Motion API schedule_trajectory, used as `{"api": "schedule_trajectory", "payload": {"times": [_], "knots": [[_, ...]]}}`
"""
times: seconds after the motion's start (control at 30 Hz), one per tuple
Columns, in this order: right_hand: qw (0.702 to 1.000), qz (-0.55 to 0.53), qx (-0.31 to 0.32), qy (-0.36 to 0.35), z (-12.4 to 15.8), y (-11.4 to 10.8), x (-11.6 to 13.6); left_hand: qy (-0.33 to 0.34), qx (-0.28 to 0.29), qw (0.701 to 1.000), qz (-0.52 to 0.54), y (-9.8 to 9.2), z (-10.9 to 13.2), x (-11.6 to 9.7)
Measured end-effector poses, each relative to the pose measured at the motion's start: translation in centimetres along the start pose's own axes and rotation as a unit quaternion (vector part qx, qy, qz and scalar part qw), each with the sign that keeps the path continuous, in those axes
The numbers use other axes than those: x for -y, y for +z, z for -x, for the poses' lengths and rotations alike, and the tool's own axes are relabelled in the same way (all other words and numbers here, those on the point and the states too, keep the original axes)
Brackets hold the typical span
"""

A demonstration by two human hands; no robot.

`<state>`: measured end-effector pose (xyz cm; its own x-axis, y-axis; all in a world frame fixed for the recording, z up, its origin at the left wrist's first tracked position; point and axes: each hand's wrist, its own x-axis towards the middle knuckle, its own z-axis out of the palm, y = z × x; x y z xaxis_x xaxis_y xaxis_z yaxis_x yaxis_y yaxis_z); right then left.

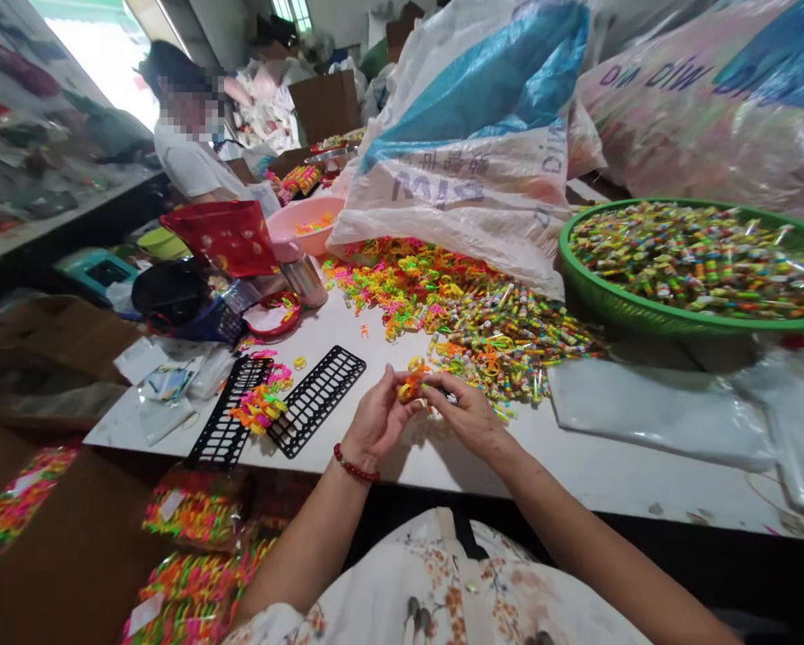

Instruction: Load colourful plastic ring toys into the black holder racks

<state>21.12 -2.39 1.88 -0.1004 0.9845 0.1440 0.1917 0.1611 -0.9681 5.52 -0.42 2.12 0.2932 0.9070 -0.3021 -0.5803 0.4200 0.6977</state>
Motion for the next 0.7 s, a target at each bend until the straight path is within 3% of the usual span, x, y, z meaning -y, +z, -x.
{"api": "schedule_trajectory", "payload": {"times": [0.13,0.37,0.6,0.7], "knots": [[1.000,-0.004,-0.010,0.013,1.1,-0.1,-1.1,-0.026,-0.017,1.000,0.003,0.1,0.6,1.0],[0.999,-0.030,-0.010,0.035,2.7,-0.6,-1.4,-0.067,0.021,0.997,-0.030,0.2,1.5,1.4],[0.998,0.039,-0.048,0.004,3.5,-1.2,-1.2,0.002,-0.025,0.998,-0.058,0.4,1.8,2.5],[0.997,0.027,-0.059,0.039,3.8,-1.3,-1.2,0.020,-0.045,0.996,-0.078,0.4,1.9,2.6]]}}
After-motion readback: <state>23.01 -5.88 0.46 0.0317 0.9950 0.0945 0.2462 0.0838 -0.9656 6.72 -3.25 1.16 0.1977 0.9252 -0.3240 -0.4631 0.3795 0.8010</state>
